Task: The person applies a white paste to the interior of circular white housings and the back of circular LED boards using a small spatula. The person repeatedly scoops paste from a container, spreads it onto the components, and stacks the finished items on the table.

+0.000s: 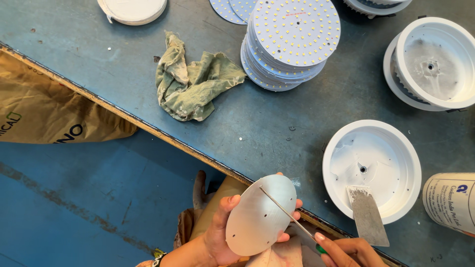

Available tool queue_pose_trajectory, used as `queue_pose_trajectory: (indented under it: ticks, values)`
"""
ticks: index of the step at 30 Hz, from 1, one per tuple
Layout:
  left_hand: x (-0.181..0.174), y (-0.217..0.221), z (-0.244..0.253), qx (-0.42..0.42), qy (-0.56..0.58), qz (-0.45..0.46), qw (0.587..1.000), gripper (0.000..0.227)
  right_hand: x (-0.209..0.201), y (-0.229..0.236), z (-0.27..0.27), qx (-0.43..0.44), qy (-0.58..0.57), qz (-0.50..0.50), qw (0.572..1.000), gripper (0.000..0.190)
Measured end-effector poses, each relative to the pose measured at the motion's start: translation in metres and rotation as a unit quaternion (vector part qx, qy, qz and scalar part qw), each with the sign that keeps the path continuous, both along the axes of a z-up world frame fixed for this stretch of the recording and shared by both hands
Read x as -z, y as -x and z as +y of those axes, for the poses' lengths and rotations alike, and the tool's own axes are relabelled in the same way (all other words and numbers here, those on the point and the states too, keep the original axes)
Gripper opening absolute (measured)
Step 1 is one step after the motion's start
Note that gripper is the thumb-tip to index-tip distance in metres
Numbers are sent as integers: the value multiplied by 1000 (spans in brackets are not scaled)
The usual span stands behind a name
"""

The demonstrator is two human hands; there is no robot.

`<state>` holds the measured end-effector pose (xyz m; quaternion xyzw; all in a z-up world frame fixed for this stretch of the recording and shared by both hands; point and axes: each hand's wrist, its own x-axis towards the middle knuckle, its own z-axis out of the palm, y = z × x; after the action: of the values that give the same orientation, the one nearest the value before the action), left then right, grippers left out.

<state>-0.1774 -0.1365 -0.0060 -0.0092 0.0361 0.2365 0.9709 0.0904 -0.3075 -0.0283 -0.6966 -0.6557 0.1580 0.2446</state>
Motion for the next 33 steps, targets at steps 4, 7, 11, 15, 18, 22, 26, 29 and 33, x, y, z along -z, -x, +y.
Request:
queue_pose_trajectory:
  ticks: [4,7,11,15,18,22,26,29,33]
  values:
    - [-1,-1,0,-1,-7,2,1000,105,-4,4,3,11,10,32,999,48]
    - [0,0,0,3,-6,8,1000,106,-4,8,4,33,-3,42,999,48]
    - [2,1,0,17,-5,13,1000,107,0,13,1,84,32,32,995,50]
    - [3,2,-3,5,-33,11,999,106,-4,-2,8,129,142,-10,981,46]
    - [1,2,-2,-10,-66,-3,998,105,-13,-33,24,252,260,-65,930,44]
    - [-6,6,-5,-33,38,-33,998,98,1,-47,33,327,509,80,792,42]
    - [-9,3,4,-26,39,-31,998,100,35,-30,6,228,375,65,896,39]
    - [-8,3,3,-27,44,-28,998,100,59,-28,-12,170,292,43,940,38]
    - [-6,1,2,-17,32,-15,999,104,70,-41,-31,115,211,14,971,35]
